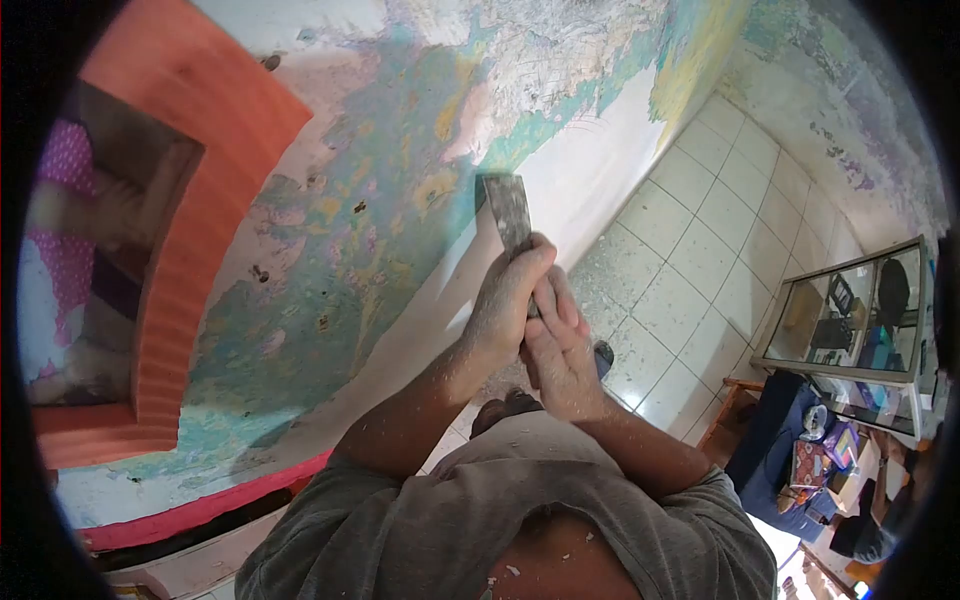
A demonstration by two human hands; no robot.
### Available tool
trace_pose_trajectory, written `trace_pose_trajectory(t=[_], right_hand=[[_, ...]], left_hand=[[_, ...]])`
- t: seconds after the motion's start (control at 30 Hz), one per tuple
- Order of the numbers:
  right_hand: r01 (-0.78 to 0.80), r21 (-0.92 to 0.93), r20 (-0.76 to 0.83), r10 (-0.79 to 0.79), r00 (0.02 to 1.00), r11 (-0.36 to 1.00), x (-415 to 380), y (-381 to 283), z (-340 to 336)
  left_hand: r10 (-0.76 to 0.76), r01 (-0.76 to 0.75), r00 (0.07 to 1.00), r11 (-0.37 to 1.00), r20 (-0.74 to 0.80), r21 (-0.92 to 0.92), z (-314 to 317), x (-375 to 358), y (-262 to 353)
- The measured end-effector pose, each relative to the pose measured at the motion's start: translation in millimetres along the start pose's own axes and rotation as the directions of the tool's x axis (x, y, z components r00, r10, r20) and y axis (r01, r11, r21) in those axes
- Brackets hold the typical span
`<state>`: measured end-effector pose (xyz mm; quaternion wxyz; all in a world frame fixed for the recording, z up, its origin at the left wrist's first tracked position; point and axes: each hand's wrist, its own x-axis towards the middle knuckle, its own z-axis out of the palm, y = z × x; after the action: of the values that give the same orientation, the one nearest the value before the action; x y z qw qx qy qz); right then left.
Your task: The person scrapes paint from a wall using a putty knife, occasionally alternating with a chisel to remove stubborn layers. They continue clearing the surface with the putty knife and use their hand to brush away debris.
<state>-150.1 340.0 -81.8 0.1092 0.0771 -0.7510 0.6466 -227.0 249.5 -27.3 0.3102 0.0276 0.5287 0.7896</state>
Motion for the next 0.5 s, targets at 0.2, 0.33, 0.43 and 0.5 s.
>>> trace_pose_trajectory(t=[0.2,0.33,0.43,0.5], right_hand=[[0.087,-0.174,-0.085,-0.103,0.991,0.981,32.8,-6.3,11.6],[-0.052,0.109,-0.065,0.059,0.996,0.993,15.1,-26.9,3.4],[0.191,-0.19,-0.084,-0.209,0.974,0.963,15.4,-4.3,4.2],[0.28,-0.346,-0.063,-0.32,0.945,0.895,19.6,1.9,5.4]], left_hand=[[0.005,-0.005,0.999,1.0,-0.047,0.012,-1.7,15.9,31.8],[-0.037,0.037,0.999,0.999,0.021,0.014,10.0,5.3,24.4],[-0.061,0.06,0.997,0.998,0.048,0.014,2.1,-4.7,12.3],[-0.039,0.038,0.986,0.999,-0.16,-0.011,6.2,8.2,26.0]])
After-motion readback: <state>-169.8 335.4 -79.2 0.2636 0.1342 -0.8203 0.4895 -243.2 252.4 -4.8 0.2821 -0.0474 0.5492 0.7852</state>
